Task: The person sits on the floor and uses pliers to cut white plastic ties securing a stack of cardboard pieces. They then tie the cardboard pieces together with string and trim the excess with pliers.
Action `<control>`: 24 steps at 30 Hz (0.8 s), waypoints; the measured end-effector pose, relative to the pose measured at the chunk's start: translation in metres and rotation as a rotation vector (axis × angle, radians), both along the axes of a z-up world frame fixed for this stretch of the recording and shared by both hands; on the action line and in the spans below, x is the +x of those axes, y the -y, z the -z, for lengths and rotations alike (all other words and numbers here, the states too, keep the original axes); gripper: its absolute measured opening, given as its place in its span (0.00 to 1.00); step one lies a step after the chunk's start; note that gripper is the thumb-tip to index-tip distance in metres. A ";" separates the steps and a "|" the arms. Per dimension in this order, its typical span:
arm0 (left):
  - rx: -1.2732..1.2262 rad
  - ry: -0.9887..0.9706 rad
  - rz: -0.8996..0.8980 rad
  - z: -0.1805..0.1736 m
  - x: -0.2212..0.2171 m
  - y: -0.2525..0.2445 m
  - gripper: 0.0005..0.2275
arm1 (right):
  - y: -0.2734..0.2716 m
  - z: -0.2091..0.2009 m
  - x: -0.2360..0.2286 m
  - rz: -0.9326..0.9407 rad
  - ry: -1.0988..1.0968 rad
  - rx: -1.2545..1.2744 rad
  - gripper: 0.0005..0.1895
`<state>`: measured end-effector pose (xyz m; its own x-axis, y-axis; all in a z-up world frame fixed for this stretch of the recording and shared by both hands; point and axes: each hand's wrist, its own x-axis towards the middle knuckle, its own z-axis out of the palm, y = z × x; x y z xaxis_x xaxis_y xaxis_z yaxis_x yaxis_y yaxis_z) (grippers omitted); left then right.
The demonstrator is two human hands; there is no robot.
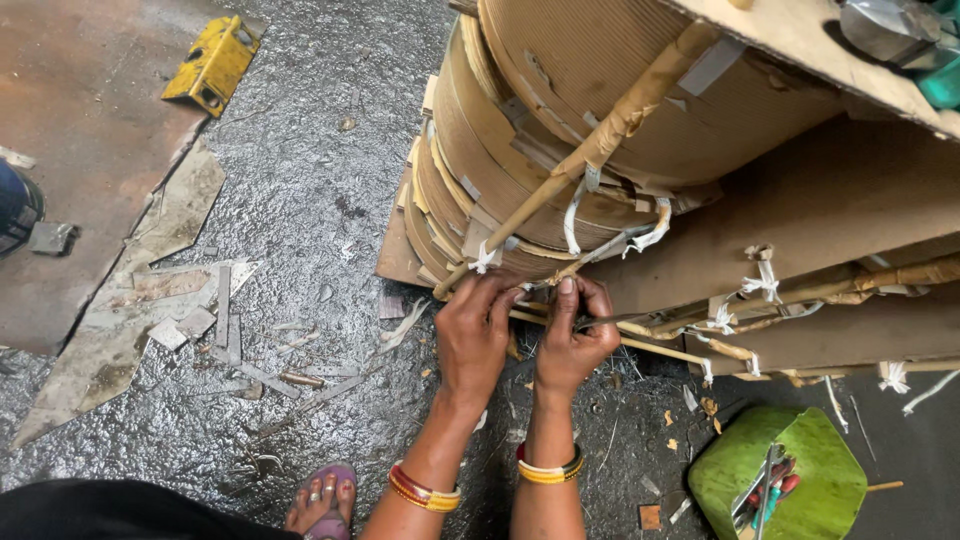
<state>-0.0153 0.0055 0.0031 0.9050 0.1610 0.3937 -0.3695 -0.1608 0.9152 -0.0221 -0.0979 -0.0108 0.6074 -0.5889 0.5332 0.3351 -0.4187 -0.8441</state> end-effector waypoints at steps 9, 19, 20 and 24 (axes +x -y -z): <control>-0.097 -0.084 -0.014 0.004 0.002 0.001 0.10 | -0.001 0.012 0.001 -0.093 0.005 0.225 0.07; 0.156 0.183 -0.041 0.021 0.000 0.003 0.08 | -0.003 0.000 -0.006 -0.106 -0.095 -0.165 0.11; 0.200 0.224 -0.089 0.022 0.002 0.003 0.08 | -0.003 -0.002 -0.003 -0.095 -0.071 -0.176 0.11; 0.296 0.248 -0.166 0.025 0.000 0.001 0.09 | -0.008 0.001 -0.001 -0.104 -0.048 -0.067 0.10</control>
